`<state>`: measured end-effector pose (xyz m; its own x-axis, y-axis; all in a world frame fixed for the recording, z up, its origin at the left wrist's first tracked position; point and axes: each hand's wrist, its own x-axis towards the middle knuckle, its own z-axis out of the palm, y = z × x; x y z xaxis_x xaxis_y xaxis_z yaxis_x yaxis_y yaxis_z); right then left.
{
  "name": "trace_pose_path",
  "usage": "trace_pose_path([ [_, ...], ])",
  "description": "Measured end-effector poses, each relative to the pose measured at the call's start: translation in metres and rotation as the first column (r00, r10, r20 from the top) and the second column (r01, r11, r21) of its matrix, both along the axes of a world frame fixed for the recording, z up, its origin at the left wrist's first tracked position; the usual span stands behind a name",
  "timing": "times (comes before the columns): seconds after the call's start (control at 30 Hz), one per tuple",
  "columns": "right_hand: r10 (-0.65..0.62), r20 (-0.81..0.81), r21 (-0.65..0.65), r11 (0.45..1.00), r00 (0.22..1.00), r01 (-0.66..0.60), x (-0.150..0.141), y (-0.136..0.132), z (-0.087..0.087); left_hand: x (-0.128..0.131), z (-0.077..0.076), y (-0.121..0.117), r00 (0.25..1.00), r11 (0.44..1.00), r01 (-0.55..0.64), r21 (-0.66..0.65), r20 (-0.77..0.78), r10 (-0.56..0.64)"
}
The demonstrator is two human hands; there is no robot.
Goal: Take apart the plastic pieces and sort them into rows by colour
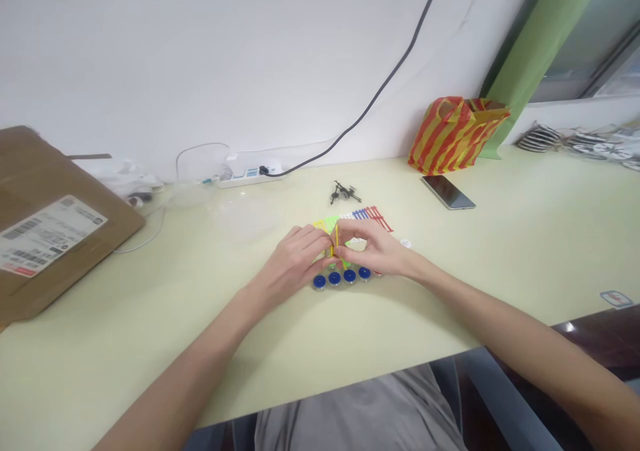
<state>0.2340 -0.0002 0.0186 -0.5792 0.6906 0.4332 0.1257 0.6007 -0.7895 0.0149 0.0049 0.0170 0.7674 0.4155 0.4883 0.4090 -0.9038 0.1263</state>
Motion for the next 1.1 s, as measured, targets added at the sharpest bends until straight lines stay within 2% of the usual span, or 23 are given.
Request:
trace_pose_path([
  [0.13,0.118,-0.033,-0.120,0.985,0.992,-0.121,0.005,0.002,0.008,0.003,0.000,-0.003,0.999,0.999,0.044,-0.031,0.010,-0.044],
  [0.3,0.234,-0.052,-0.268,0.933,0.971,-0.240,0.011,0.003,0.014,0.006,0.001,-0.004,0.994,0.995,0.095,-0.033,0.049,-0.093],
  [0.5,0.278,-0.090,-0.426,0.857,0.956,-0.289,0.018,0.005,0.012,0.010,0.000,-0.008,0.988,0.992,0.123,0.039,0.092,-0.126],
  [0.6,0.229,-0.137,-0.411,0.872,0.964,-0.266,0.029,0.013,0.008,-0.001,0.004,-0.002,0.981,0.990,0.087,0.114,0.163,-0.105],
  [0.67,0.115,-0.155,-0.358,0.919,0.981,-0.164,0.038,0.022,0.006,-0.013,0.008,0.005,0.969,0.990,0.019,0.138,0.241,-0.052],
  [0.77,-0.162,-0.171,-0.187,0.974,0.972,0.129,0.046,0.035,0.002,-0.028,0.010,0.016,0.943,0.981,-0.136,0.139,0.322,0.085],
  [0.8,-0.266,-0.172,-0.094,0.963,0.949,0.253,0.047,0.038,0.000,-0.031,0.008,0.019,0.935,0.976,-0.173,0.133,0.333,0.121],
  [0.83,-0.365,-0.170,0.016,0.928,0.915,0.373,0.046,0.041,-0.002,-0.033,0.005,0.021,0.932,0.974,-0.193,0.122,0.332,0.143],
  [0.9,-0.502,-0.153,0.254,0.812,0.851,0.525,0.044,0.042,-0.007,-0.032,-0.001,0.023,0.942,0.978,-0.188,0.090,0.298,0.154],
  [0.97,-0.536,-0.090,0.435,0.737,0.840,0.517,0.039,0.040,-0.013,-0.029,-0.007,0.022,0.960,0.986,-0.157,0.049,0.242,0.141],
  [1.1,-0.487,0.100,0.608,0.720,0.868,0.334,0.025,0.026,-0.023,-0.023,-0.009,0.015,0.983,0.991,-0.132,-0.018,0.126,0.133],
])
